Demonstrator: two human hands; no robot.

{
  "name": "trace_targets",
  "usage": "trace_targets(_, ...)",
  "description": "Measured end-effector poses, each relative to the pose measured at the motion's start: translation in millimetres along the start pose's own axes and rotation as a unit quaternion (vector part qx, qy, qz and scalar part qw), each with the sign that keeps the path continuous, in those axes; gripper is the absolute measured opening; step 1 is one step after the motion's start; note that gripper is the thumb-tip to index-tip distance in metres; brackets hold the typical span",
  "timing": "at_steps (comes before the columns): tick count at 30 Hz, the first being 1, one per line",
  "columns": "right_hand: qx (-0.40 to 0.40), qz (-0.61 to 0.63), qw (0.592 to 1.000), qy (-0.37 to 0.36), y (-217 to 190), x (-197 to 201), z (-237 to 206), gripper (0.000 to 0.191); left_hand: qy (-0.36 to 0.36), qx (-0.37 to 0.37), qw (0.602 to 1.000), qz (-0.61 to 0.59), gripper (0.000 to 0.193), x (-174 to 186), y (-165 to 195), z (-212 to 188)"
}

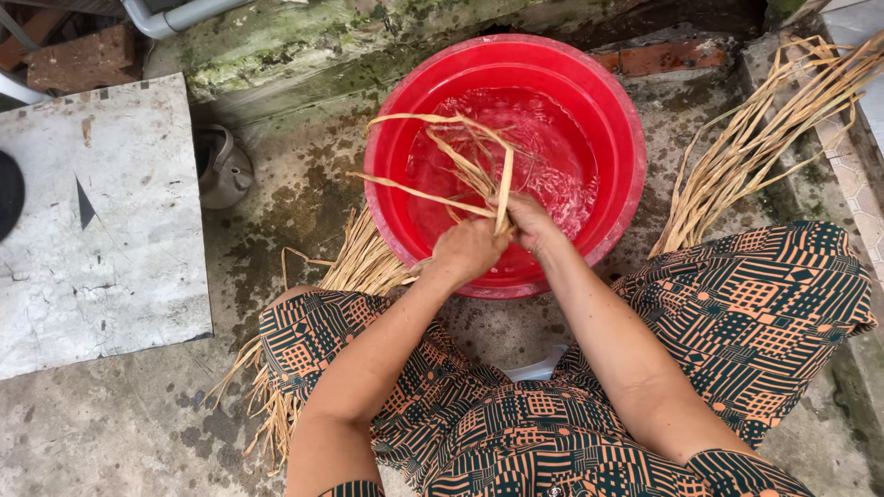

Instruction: The person sits on the ground in front of a red basin of water and soaks bundles of dried palm leaf strips, dipping and swishing them in the water, then sets the wetted strips aside on the ground and reaches for more dry strips to repeat the process.

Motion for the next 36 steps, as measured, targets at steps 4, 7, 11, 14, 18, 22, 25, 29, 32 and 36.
trace_targets(4, 0.003, 0.019, 0.999, 0.046, 13, 23, 22, 0.018, -0.05, -0.025, 0.998, -0.002, 0.043, -12, 13, -15)
trace_targets(7, 0.072, 0.017, 0.995, 0.069, -8, 52, 31, 0.016, -0.049, -0.085, 0.995, -0.022, 0.046, -4, 34, -33)
trace_targets(11, 0.102, 0.164, 0.974, 0.119, -39, 104, 29, 0.02, -0.087, -0.103, 0.99, -0.028, 0.048, 14, 33, -57)
trace_targets(14, 0.092, 0.131, 0.975, 0.152, -49, 138, 27, 0.016, -0.074, -0.103, 0.977, -0.173, 0.052, 39, 14, -66)
trace_targets(18, 0.113, -0.075, 0.967, 0.214, -67, 157, 26, 0.046, 0.017, -0.136, 0.912, -0.386, 0.058, 82, -14, -67)
trace_targets(22, 0.37, -0.42, 0.775, 0.293, -122, 108, -8, 0.065, 0.143, -0.018, 0.964, -0.225, 0.054, 110, -58, -53)
trace_targets(25, 0.414, -0.371, 0.818, 0.151, -114, 39, -34, 0.074, 0.106, 0.044, 0.98, -0.164, 0.051, 91, -57, -29)
trace_targets(29, 0.107, -0.246, 0.956, -0.118, -50, -42, -44, 0.076, -0.066, 0.026, 0.995, -0.074, 0.043, 26, -18, 3)
trace_targets(32, 0.043, -0.219, 0.966, -0.126, -19, -49, -37, 0.06, -0.085, 0.012, 0.993, 0.078, 0.053, -19, 5, 13)
trace_targets(36, -0.057, -0.115, 0.987, -0.097, 29, -11, 1, 0.042, -0.104, -0.098, 0.981, 0.129, 0.049, -58, 22, 10)
Point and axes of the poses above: each hand's wrist, its own z-axis towards the middle knuckle, its own x-axis out of the back of the hand, y = z × x, the point moved 8 cm from there along z, towards the middle knuckle, and after that the axes turned 9 degrees about z, right-handed, at the moved point
